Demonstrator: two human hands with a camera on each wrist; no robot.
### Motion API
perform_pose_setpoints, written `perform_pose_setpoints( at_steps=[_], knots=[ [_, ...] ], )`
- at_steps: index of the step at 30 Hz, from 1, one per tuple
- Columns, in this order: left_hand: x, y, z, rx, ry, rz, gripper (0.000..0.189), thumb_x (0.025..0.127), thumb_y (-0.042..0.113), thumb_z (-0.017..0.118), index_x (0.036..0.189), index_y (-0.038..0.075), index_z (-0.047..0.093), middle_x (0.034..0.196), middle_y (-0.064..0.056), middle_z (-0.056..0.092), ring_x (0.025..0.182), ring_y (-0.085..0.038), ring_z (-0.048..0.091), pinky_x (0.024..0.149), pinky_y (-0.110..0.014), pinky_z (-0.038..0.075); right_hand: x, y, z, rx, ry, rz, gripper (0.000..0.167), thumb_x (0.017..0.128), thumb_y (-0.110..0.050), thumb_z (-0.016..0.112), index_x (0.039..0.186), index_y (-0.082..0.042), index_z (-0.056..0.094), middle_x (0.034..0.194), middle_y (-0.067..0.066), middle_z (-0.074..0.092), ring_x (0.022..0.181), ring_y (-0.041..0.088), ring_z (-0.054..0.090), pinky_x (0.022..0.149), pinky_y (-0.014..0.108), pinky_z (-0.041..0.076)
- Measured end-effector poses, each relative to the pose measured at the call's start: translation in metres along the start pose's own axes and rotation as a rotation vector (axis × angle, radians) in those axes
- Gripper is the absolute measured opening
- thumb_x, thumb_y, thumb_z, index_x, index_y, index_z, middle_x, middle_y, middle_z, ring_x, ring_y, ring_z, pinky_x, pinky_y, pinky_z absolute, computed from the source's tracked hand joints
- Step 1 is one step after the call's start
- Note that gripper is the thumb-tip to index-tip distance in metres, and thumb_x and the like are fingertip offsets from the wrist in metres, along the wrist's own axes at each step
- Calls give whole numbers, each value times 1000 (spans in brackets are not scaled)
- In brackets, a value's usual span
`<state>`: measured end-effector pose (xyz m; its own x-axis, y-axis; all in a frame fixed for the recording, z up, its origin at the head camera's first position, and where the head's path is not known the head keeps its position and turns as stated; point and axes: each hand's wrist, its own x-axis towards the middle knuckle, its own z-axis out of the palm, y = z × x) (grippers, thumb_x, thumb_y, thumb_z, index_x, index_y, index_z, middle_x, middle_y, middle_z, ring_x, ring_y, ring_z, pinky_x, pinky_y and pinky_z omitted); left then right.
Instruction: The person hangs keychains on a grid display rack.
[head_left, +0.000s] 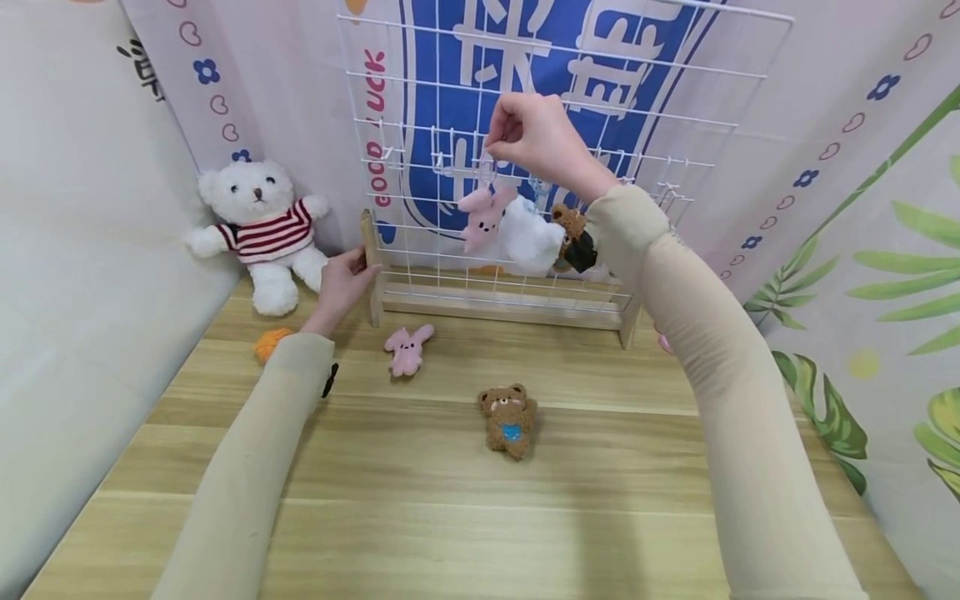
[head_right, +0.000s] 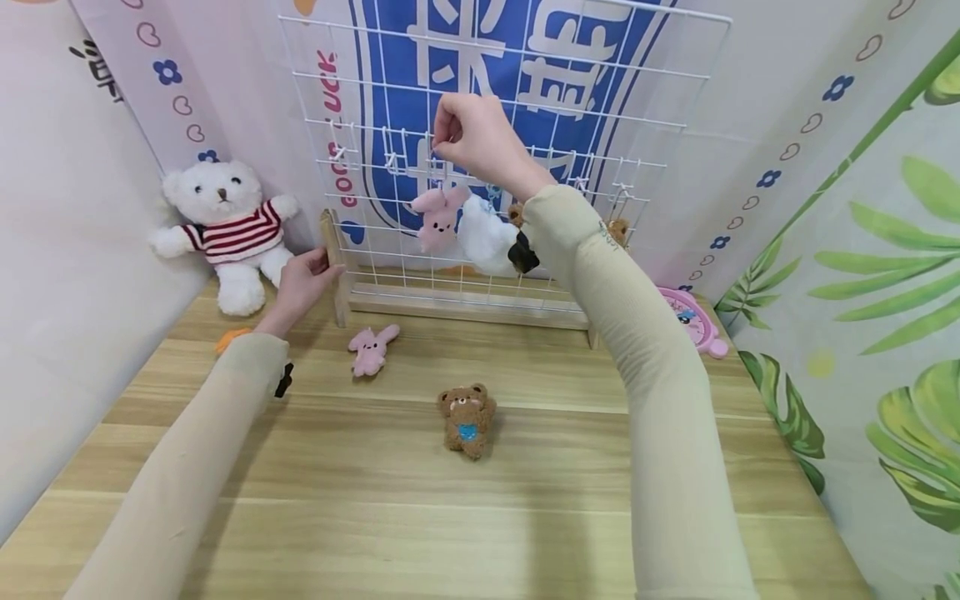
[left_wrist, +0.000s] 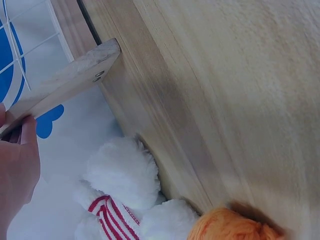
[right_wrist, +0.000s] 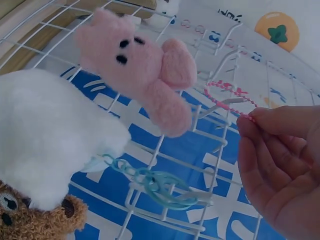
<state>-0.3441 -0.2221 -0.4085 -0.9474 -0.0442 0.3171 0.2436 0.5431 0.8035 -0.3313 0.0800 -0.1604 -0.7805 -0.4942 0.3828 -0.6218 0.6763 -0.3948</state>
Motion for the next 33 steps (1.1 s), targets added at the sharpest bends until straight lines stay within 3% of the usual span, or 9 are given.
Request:
perform_pose_setpoints(
  at_steps=[11, 18, 27, 33],
  knots=[
    [-1, 1, 2, 2, -8, -10, 42, 98, 12, 61, 136, -5, 56, 131, -28, 61, 125, -37, 61, 104, -45, 52, 5, 14, 10, -44, -41, 37, 10, 96, -11, 63, 101, -3, 64, 104, 9, 71, 87, 11, 62, 90, 24, 57],
    [0, 3, 2, 8, -10, -3, 41, 98, 13, 62, 134, -5, 57, 130, -28, 61, 124, -38, 61, 104, -45, 52, 0, 13, 8, -61, -23, 14, 9, 95, -9, 62, 100, -1, 63, 106, 11, 72, 92, 16, 65, 91, 28, 58],
    [0, 1, 0, 9, -8, -1, 41, 98, 13, 62, 135, -5, 57, 131, -28, 61, 125, -37, 60, 104, -45, 52, -15, 6, 9, 12, -24, -7, 13, 95, -11, 64, 104, -2, 61, 107, 10, 71, 94, 19, 71, 90, 28, 59],
    [2, 1, 0, 7, -4, 8, 41, 97, 12, 62, 134, -6, 57, 129, -28, 62, 124, -37, 61, 103, -45, 53, -30, -2, 29, 34, -121, -55, 14, 93, -11, 68, 103, -4, 60, 103, 9, 70, 91, 18, 69, 83, 26, 60]
  ],
)
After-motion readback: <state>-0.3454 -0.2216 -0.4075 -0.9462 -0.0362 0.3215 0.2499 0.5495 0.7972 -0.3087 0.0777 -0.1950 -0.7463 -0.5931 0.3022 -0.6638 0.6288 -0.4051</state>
